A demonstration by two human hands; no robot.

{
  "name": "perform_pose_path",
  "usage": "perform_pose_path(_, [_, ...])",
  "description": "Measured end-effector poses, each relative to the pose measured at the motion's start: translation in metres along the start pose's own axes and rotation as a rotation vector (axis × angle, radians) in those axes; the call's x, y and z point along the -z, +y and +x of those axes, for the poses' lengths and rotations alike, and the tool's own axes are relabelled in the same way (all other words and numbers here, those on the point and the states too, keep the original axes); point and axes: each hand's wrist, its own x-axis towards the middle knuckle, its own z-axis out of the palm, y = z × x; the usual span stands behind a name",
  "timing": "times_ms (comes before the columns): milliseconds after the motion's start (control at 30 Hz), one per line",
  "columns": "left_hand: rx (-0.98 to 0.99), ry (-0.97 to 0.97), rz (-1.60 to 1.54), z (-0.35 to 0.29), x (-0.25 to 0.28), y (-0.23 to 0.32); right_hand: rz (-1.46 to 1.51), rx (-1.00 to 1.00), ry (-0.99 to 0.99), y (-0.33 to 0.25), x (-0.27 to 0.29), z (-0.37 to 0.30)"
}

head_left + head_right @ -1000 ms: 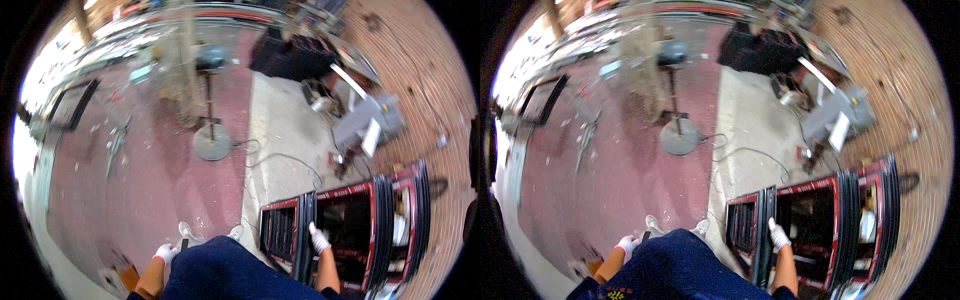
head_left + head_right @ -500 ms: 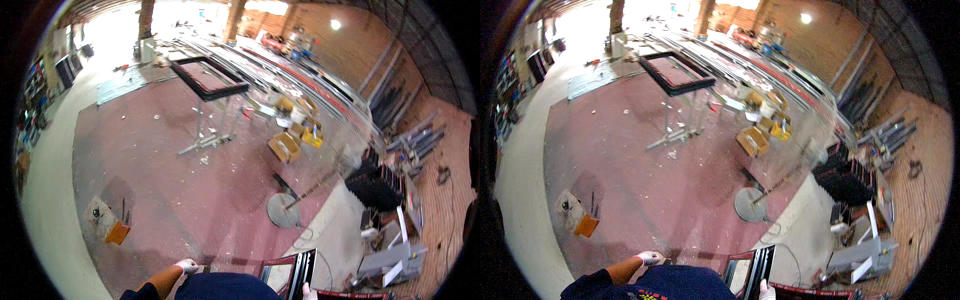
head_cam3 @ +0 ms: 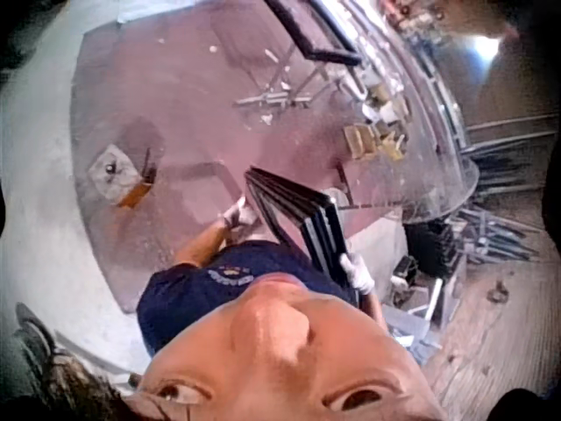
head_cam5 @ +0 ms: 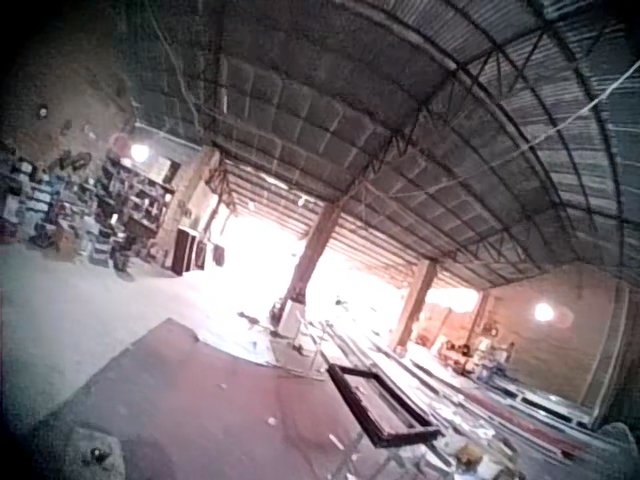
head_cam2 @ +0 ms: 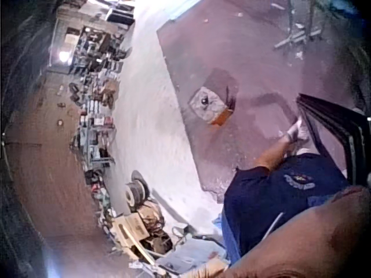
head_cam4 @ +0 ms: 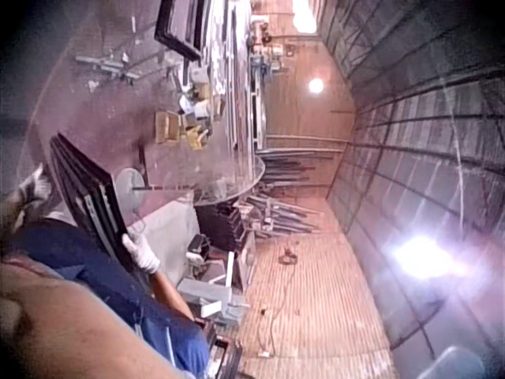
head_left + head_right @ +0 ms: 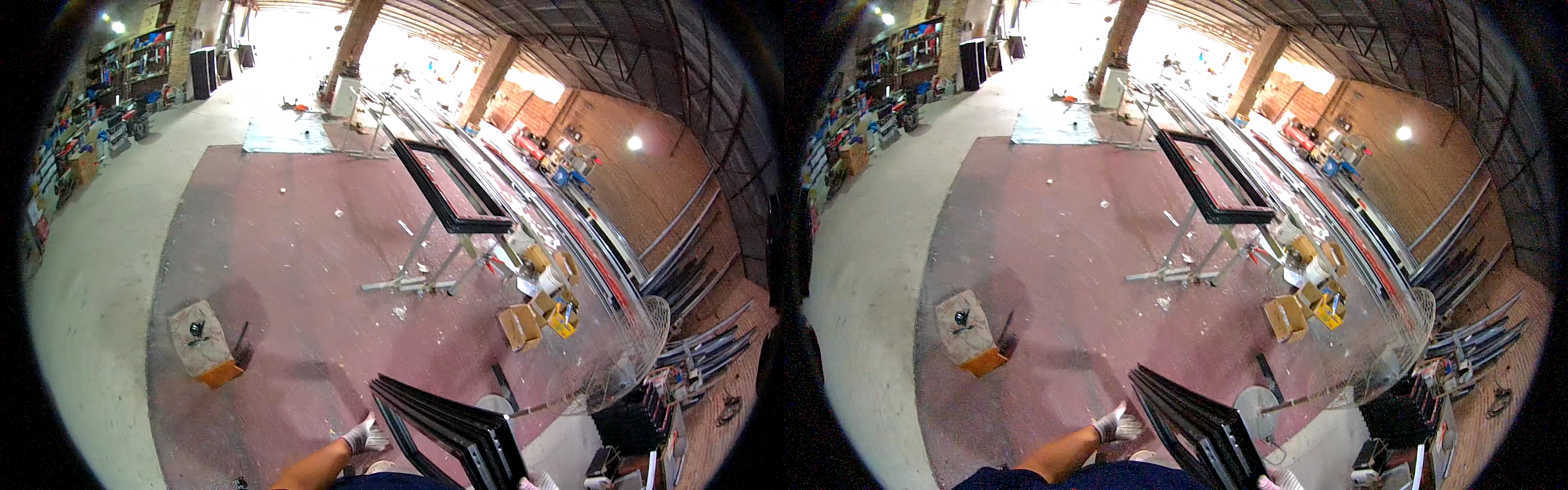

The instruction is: The person picks up several black window frames from a stack, places them on the floor, and uses a tape measure and marker to measure and mark the frames. The person handles the frames one at a time, measures their dimensions, and marks them with a pen.

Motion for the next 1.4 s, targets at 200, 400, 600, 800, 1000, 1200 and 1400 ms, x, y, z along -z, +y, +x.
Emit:
perform_pose_path(200, [-0.539,-0.106,-0.591,-0.048,-0.049,0.132,0.115,0.281,-0.097,-0.037,0.051,0.061])
perform_pose_path(400, [-0.766,-0.08,-0.56,-0.09,-0.082,0.222,0.011,0.176,-0.268,-0.034,0.133,0.173])
perform_pose_path(600, [-1.03,-0.019,-0.457,-0.175,-0.128,0.299,0.258,0.305,-0.287,-0.043,0.193,0.352])
perform_pose_path(800, [-1.377,-0.313,-0.106,-0.302,-0.256,0.357,0.66,0.453,-0.126,-0.078,0.234,0.524])
perform_pose_path(1000, [-1.698,-0.217,0.242,-0.332,-0.254,0.474,1.094,0.571,-0.093,-0.154,0.22,0.706])
perform_pose_path(1200, [-1.793,0.14,0.574,-0.318,-0.144,0.589,1.304,0.592,-0.05,-0.209,0.161,0.825])
perform_pose_path(1400, [-1.851,0.184,0.516,-0.355,-0.226,0.659,1.223,0.423,0.493,-0.24,0.091,0.863])
